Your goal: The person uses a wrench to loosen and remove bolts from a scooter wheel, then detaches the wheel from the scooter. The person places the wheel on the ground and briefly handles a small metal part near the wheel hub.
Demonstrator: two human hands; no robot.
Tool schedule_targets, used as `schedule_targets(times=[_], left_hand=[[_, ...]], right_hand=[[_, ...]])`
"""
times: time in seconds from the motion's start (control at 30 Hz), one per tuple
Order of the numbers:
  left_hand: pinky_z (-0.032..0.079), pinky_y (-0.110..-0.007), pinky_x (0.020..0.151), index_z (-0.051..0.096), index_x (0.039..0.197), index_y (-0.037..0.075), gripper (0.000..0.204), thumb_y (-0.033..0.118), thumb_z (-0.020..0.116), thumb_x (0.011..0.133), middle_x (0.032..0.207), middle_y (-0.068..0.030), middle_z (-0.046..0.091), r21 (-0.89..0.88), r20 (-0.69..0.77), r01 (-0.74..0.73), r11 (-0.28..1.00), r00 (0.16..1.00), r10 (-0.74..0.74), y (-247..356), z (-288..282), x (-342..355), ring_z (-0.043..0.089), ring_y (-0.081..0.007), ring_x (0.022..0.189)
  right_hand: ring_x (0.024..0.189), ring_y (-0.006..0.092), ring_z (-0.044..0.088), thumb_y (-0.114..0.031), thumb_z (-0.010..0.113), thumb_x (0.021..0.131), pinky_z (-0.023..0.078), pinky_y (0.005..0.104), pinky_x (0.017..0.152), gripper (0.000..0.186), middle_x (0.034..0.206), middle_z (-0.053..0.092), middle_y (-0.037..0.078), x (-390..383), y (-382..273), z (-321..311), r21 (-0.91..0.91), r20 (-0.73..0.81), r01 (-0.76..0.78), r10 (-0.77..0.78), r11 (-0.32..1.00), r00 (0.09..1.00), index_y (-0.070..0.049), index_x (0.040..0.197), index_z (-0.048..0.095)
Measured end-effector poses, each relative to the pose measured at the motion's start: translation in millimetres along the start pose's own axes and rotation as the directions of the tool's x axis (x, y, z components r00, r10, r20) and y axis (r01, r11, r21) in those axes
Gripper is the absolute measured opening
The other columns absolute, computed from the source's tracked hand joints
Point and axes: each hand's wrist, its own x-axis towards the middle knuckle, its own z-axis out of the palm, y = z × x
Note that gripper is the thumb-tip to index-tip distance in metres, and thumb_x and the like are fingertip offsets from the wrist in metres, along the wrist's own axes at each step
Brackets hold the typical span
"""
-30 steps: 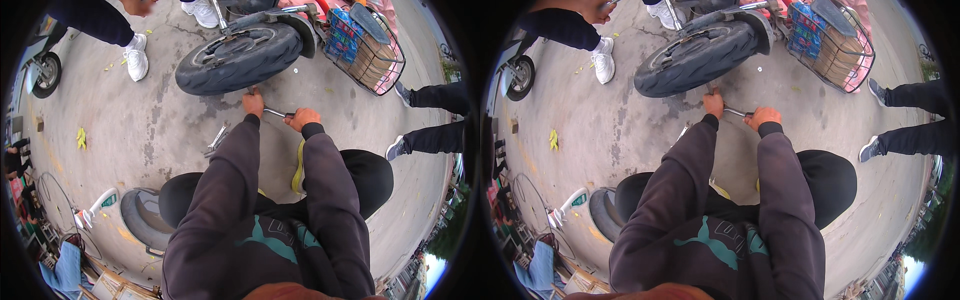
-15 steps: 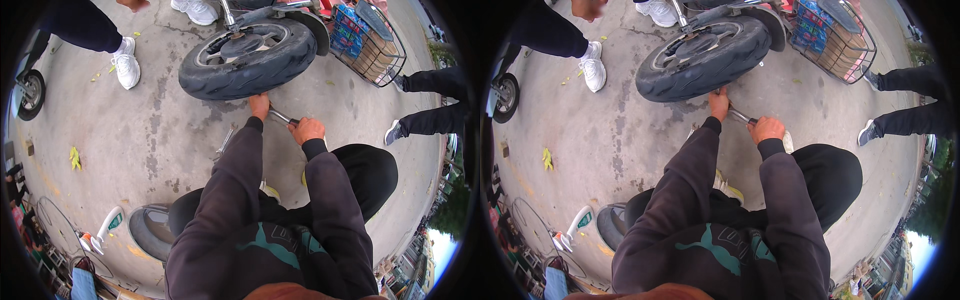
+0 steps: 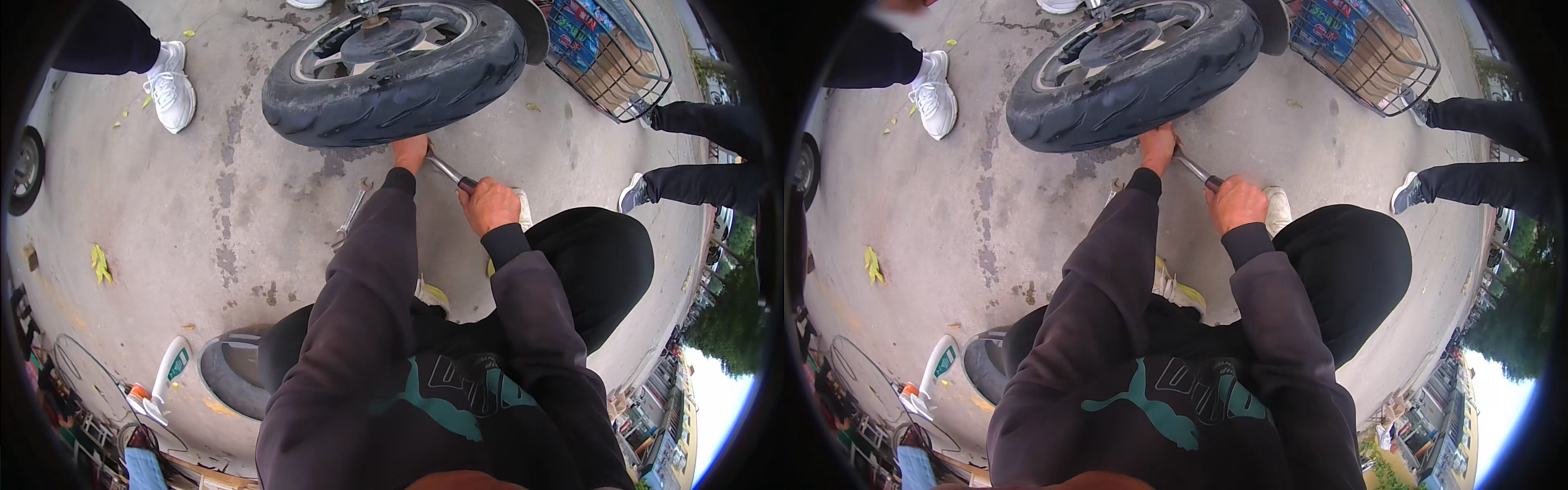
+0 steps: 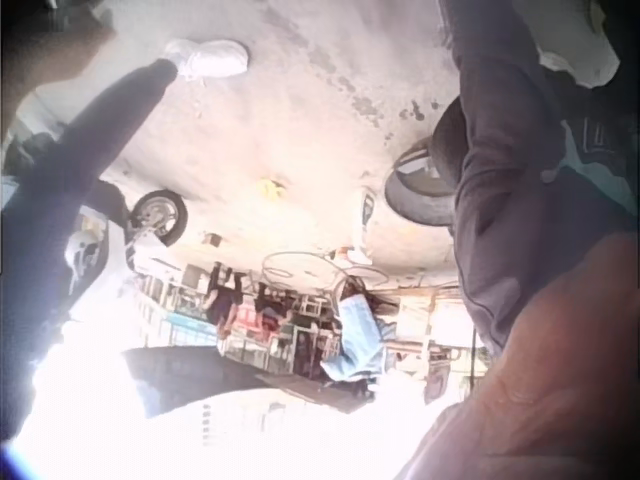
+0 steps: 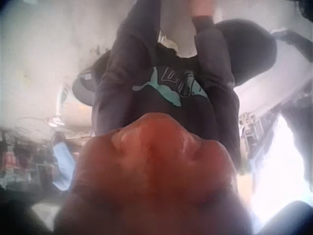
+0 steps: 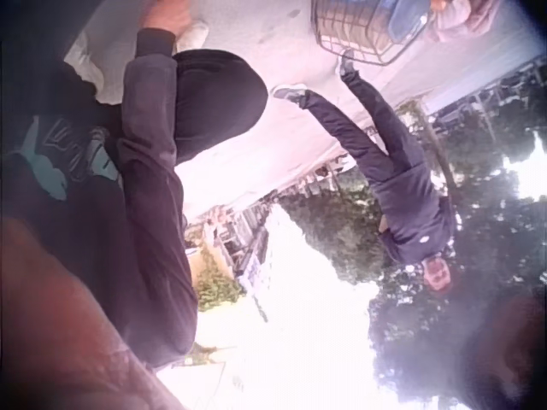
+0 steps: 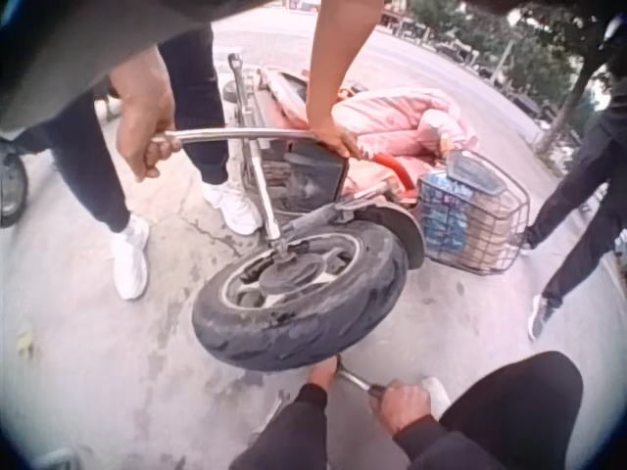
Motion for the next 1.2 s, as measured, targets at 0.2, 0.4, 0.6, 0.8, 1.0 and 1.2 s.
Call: schedule_targets(times=[0.2, 0.4, 0.6, 0.8, 1.0, 1.2], left_hand=[[0.046, -0.035, 0.046, 0.05, 0.069, 0.005, 0.035, 0.023, 0.06, 0.098, 0.055, -0.0029, 0.045, -0.096, -0.016, 0.101, 0.99, 0.995, -0.103, 45, 5, 21, 0.048, -0.0159, 0.045], [0.044, -0.036, 0.052, 0.047, 0.056, 0.007, 0.054, 0.04, 0.056, 0.099, 0.05, -0.0051, 0.044, -0.056, -0.135, 0.218, 0.974, 0.965, -0.224, 78, 2, -2, 0.053, -0.0192, 0.048], [0.042, -0.033, 0.05, 0.053, 0.08, 0.004, 0.029, 0.027, 0.057, 0.099, 0.053, -0.004, 0.047, -0.068, -0.231, 0.14, 0.988, 0.961, -0.152, 69, 16, 0, 0.051, -0.0156, 0.048], [0.039, -0.032, 0.049, 0.054, 0.08, 0.005, 0.025, 0.023, 0.06, 0.097, 0.058, -0.0031, 0.049, -0.023, -0.42, 0.049, 0.999, 0.906, -0.054, 43, 14, -1, 0.047, -0.0136, 0.049], [0.038, -0.033, 0.049, 0.052, 0.073, 0.005, 0.034, 0.028, 0.062, 0.097, 0.058, -0.002, 0.048, -0.124, -0.387, 0.103, 0.987, 0.911, -0.144, 57, 27, 0, 0.046, -0.0141, 0.049], [0.038, -0.034, 0.05, 0.046, 0.064, 0.009, 0.046, 0.038, 0.062, 0.097, 0.056, -0.0022, 0.044, -0.117, -0.396, 0.158, 0.98, 0.898, -0.193, 76, 12, 4, 0.044, -0.0149, 0.049]], right_hand=[[0.079, 0.0327, 0.071, -0.05, 0.07, 0.084, 0.055, 0.042, 0.07, 0.045, 0.078, 0.071, 0.013, 54, 26, -22, 0.088, 0.052, 0.147, -0.152, 0.985, 0.987, -0.005, 0.085, 0.07], [0.083, 0.0308, 0.07, -0.057, 0.073, 0.079, 0.054, 0.0412, 0.074, 0.048, 0.081, 0.072, 0.012, 133, 61, -36, 0.061, 0.167, 0.481, -0.484, 0.875, 0.859, -0.009, 0.083, 0.073], [0.083, 0.0322, 0.069, -0.063, 0.074, 0.073, 0.053, 0.0413, 0.075, 0.057, 0.081, 0.071, 0.013, 264, 68, -9, 0.255, 0.261, 0.712, -0.755, 0.655, 0.601, -0.006, 0.079, 0.071], [0.075, 0.0305, 0.067, -0.068, 0.075, 0.067, 0.052, 0.04, 0.074, 0.067, 0.079, 0.07, 0.014, 234, 61, -6, 0.238, 0.553, 0.674, -0.668, 0.699, 0.498, -0.002, 0.08, 0.071], [0.082, 0.0301, 0.068, -0.063, 0.075, 0.072, 0.053, 0.0391, 0.077, 0.061, 0.084, 0.071, 0.012, 242, 84, -8, 0.363, 0.49, 0.499, -0.617, 0.787, 0.616, -0.005, 0.092, 0.072], [0.091, 0.0334, 0.069, -0.06, 0.074, 0.076, 0.053, 0.0434, 0.082, 0.053, 0.091, 0.073, 0.014, 244, 74, -1, 0.28, 0.214, 0.69, -0.744, 0.668, 0.633, -0.008, 0.09, 0.072]])
